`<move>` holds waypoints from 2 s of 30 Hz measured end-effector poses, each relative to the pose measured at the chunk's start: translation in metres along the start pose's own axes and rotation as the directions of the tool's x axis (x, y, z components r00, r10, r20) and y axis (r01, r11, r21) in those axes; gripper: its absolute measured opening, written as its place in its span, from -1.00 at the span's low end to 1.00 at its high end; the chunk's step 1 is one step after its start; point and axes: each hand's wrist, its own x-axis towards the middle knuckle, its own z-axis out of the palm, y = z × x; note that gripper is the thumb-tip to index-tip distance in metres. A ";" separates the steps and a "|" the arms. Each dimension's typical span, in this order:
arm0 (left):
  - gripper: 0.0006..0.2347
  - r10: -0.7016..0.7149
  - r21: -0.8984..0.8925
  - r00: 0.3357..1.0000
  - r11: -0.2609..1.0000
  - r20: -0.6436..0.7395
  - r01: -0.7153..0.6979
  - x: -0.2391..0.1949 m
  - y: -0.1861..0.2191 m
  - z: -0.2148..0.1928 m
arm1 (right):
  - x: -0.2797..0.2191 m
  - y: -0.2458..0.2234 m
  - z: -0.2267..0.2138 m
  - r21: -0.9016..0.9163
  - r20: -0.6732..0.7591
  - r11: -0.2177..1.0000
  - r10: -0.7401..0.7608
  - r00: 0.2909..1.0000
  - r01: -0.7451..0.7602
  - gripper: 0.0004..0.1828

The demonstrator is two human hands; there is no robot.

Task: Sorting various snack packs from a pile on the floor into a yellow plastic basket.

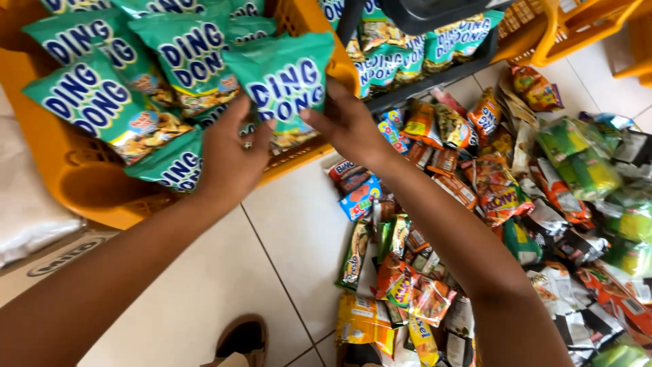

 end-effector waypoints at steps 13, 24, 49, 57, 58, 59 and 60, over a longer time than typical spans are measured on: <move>-0.86 -0.111 0.161 0.990 0.979 -0.090 0.125 0.018 -0.060 -0.083 | 0.085 0.068 0.071 -0.192 0.040 0.978 -0.075 0.996 0.081 -0.48; -0.50 -0.012 0.318 0.987 0.946 -0.163 0.064 0.010 -0.065 -0.070 | 0.072 0.066 0.068 -0.127 0.035 0.984 0.132 0.991 -0.127 -0.35; -0.51 0.442 -0.051 0.764 0.878 0.470 -0.476 -0.068 0.019 0.179 | -0.272 -0.014 -0.178 -0.143 -0.390 0.833 0.449 0.804 -0.534 -0.59; -0.50 0.154 -0.070 0.425 0.976 0.892 -0.208 -0.164 0.002 0.328 | -0.431 0.027 -0.203 -0.280 -0.507 0.634 0.540 0.672 -0.721 -0.59; -0.50 0.169 -0.085 0.407 0.973 0.897 -0.217 -0.172 0.004 0.344 | -0.451 0.034 -0.193 -0.273 -0.527 0.631 0.534 0.662 -0.726 -0.59; -0.47 0.086 -0.020 0.295 0.975 0.952 -0.220 -0.180 0.007 0.359 | -0.471 0.041 -0.182 -0.252 -0.529 0.657 0.522 0.670 -0.711 -0.62; -0.43 -0.002 0.045 0.178 0.971 0.984 -0.234 -0.187 0.008 0.374 | -0.489 0.048 -0.171 -0.232 -0.531 0.682 0.509 0.678 -0.694 -0.64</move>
